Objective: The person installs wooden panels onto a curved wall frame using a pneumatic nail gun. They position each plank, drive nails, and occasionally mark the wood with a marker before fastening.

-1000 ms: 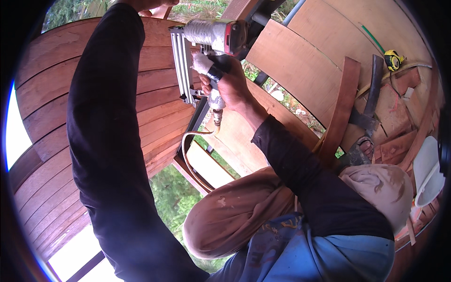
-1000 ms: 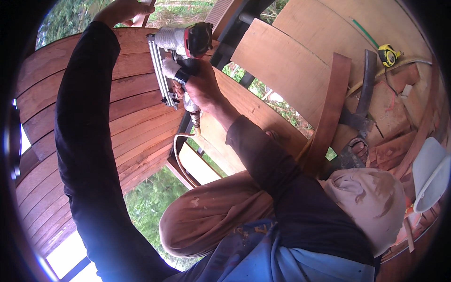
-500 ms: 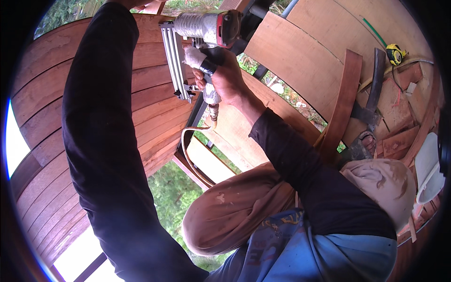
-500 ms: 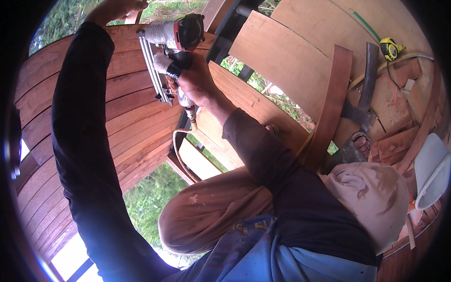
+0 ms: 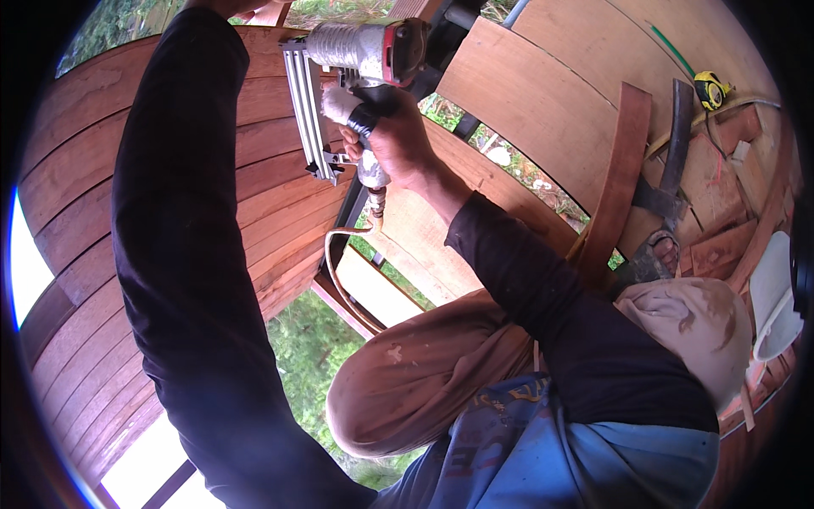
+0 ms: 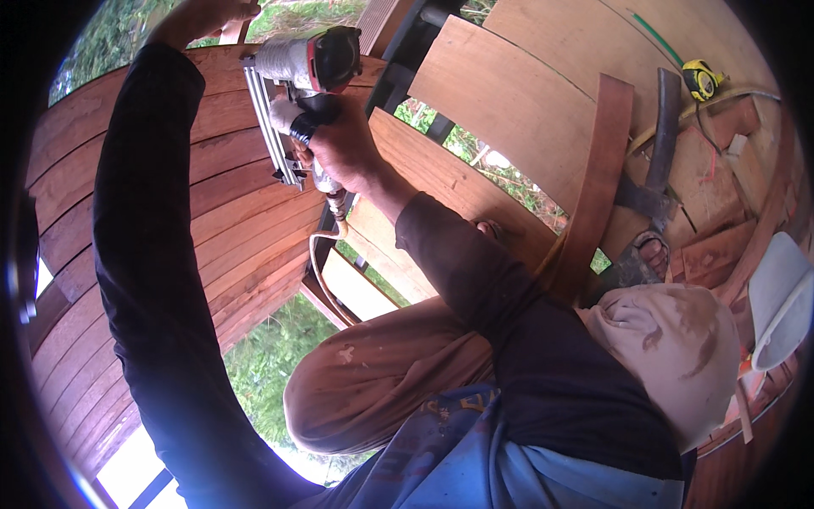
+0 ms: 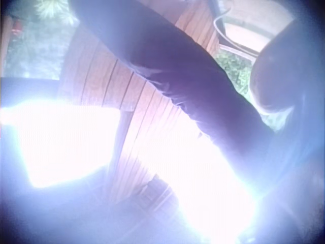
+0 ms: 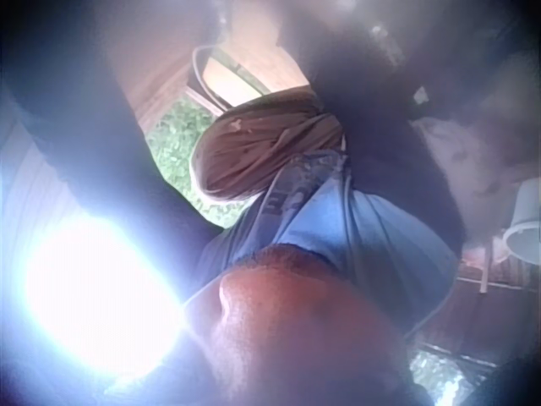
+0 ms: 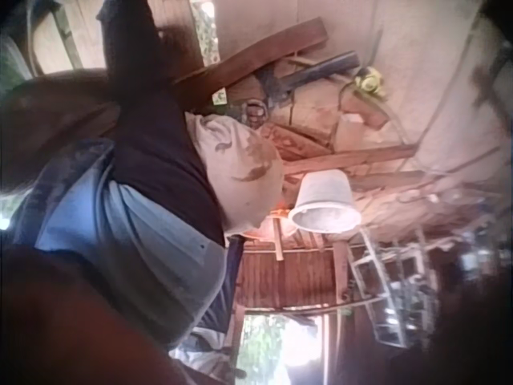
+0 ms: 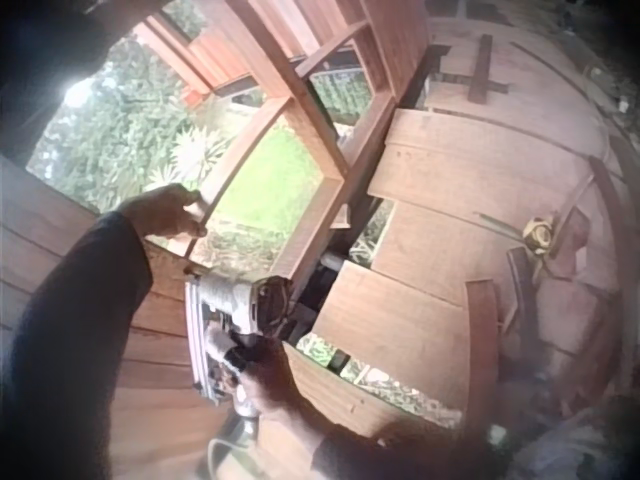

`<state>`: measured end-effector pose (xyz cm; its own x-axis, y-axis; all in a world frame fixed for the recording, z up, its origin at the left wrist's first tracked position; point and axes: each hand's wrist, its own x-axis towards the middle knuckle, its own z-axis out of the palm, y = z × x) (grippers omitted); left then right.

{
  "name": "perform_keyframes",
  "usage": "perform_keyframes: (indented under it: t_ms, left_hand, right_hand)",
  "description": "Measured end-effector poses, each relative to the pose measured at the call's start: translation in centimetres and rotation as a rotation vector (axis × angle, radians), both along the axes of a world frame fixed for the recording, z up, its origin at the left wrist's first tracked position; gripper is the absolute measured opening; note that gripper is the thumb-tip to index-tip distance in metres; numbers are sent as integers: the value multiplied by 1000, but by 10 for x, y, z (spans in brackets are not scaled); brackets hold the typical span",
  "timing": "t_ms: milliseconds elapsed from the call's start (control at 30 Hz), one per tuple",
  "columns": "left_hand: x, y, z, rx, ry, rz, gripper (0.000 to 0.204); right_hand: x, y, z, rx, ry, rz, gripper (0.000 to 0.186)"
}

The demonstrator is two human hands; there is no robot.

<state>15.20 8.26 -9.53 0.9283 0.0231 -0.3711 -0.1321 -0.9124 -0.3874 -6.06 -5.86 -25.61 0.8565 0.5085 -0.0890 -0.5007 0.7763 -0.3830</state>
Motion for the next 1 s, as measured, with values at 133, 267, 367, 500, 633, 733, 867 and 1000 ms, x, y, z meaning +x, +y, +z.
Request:
perform_keyframes:
  t_ms: [133, 267, 367, 500, 633, 733, 867, 1000]
  left_hand:
    - [1, -11, 2, -34, 70, 120, 70]
    - [-10, -9, 4, -67, 1, 18, 70]
    - [-8, -11, 7, -116, 54, 45, 70]
    - [-1, -1, 2, -139, 53, 128, 69]
    - [-9, -11, 6, -174, 51, 111, 68]
    - [-7, -17, 14, -204, 97, 167, 69]
    - [4, -8, 7, -237, 0, 217, 78]
    - [-3, 31, 2, -122, -77, -182, 54]
  right_hand:
    - [-5, 5, 12, 61, 136, -34, 26]
    - [-5, 5, 13, 1, 131, -21, 29]
    - [-5, 6, 13, 11, 134, -34, 30]
    - [-6, 10, 12, 12, 121, -44, 31]
    - [-6, 7, 13, -18, 131, -38, 20]
    - [-6, 12, 4, -57, 96, -44, 15]
    - [6, -8, 5, -20, 83, 10, 18]
    - [1, -26, 10, 118, 173, 44, 22]
